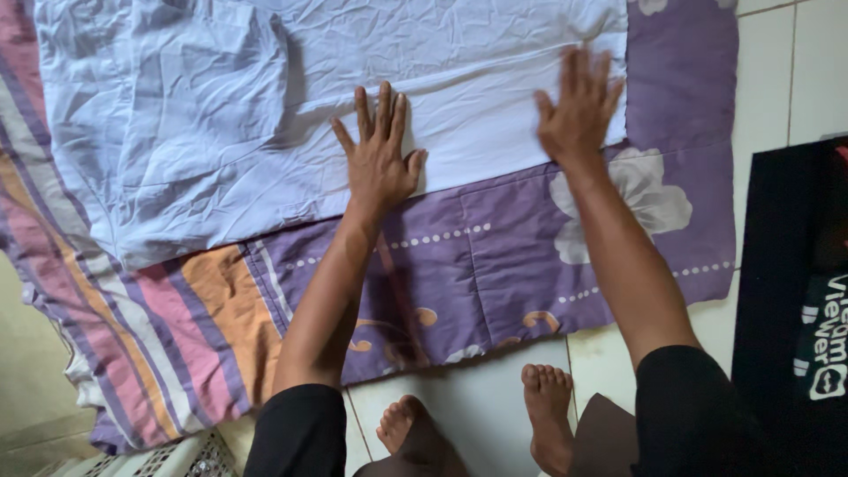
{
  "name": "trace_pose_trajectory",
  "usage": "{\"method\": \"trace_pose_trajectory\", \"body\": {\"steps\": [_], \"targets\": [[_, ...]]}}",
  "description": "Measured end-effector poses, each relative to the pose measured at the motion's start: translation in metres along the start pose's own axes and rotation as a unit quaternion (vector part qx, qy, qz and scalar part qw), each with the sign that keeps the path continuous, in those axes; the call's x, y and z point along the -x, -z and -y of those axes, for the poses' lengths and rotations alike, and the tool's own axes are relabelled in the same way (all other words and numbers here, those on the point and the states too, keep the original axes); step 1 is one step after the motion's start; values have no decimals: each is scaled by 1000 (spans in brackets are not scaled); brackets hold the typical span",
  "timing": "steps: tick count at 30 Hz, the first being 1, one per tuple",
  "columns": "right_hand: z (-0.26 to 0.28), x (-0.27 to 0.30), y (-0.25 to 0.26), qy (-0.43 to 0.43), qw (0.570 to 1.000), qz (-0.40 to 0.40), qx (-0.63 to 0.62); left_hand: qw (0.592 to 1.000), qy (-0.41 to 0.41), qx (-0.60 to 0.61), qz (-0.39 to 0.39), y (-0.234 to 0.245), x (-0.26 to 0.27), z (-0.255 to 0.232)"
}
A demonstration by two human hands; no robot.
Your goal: The person takes a white shirt from a laundry basket, lays it on a patterned mat, buttons it, and folds it neatly. The shirt is then placed aside.
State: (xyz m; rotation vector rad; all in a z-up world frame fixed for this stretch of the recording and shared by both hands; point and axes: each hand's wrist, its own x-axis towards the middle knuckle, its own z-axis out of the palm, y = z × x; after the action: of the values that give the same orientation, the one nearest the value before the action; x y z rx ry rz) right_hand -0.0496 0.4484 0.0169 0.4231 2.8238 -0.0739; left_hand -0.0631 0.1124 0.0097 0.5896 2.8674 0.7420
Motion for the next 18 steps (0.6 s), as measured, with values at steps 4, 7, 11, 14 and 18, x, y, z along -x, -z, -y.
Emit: {"method": "trace_pose_trajectory", "body": {"steps": [4,7,11,14,18], "targets": [[6,-1,15,-76,996,-29,-20,999,34,0,22,8,-7,-3],[66,18,2,107,980,-106,-128,999,27,7,17,8,-7,-1],[138,40,-20,248,966,-13,-75,1000,18,3,0,4,8,15],[160,45,-25,231,972,-43,-17,998,44,-29,-23,2,33,40],[222,55,-42,278,945,-95,-145,995,68,-21,-63,-1,56,69]]}}
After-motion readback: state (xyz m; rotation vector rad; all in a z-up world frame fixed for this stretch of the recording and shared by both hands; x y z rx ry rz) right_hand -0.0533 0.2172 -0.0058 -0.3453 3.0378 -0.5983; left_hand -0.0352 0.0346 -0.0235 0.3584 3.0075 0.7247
